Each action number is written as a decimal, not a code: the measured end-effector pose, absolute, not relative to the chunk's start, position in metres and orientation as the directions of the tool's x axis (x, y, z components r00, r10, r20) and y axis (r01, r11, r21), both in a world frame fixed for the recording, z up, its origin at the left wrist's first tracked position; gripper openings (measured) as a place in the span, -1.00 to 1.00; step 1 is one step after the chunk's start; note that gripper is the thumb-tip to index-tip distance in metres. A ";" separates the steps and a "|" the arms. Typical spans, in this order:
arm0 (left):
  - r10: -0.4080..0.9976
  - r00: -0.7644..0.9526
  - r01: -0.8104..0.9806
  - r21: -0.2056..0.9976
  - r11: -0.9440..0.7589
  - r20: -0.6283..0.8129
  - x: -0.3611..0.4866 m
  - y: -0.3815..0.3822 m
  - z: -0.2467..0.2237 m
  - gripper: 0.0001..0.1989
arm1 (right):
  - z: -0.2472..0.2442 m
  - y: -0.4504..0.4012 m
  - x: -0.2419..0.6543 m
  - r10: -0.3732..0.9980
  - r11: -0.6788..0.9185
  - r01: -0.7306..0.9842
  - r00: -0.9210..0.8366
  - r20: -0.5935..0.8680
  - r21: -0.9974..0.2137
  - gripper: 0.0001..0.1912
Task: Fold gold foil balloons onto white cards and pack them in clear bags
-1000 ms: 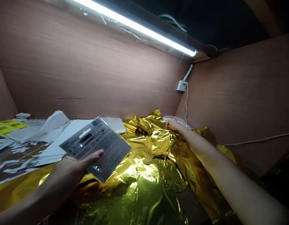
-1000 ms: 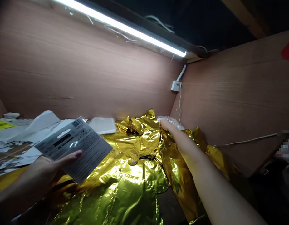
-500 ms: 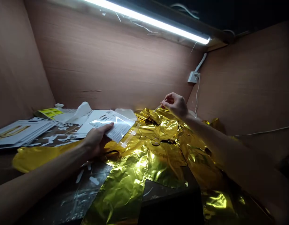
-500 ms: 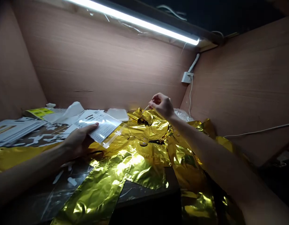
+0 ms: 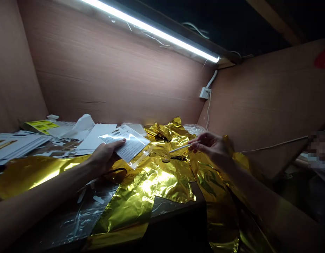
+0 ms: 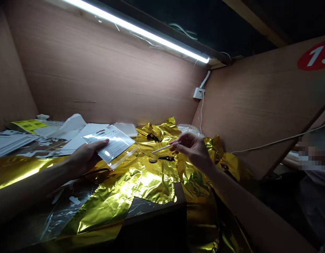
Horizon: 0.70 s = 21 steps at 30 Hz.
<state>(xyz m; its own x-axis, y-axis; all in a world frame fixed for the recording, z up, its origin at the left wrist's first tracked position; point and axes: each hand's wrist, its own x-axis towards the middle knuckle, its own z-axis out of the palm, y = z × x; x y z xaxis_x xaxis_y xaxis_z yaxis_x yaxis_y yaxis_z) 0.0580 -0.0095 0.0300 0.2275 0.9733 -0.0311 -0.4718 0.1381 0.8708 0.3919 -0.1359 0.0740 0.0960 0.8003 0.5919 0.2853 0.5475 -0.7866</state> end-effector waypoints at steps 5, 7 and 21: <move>0.971 0.237 -0.491 0.858 0.154 -0.038 0.055 -0.005 0.024 -0.95 | 0.054 -0.115 0.346 0.848 0.530 0.144 -0.070 0.526 -0.836 -0.70; 0.972 0.232 -0.491 0.856 0.158 -0.047 0.054 -0.004 0.023 -0.97 | 0.050 -0.099 0.337 0.843 0.537 0.101 -0.106 0.528 -0.838 -0.70; 0.969 0.248 -0.546 0.826 0.141 -0.001 0.052 -0.003 0.023 -0.96 | 0.043 -0.062 0.341 0.887 0.461 -0.091 0.014 0.462 -0.883 -0.61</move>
<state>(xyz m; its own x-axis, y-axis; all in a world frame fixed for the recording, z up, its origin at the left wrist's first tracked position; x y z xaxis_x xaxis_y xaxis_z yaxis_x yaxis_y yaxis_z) 0.0523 -0.0031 0.0230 0.2481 0.9687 -0.0012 -0.5462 0.1409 0.8257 0.3414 -0.0624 0.0428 0.0138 0.8869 0.4618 -0.0911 0.4610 -0.8827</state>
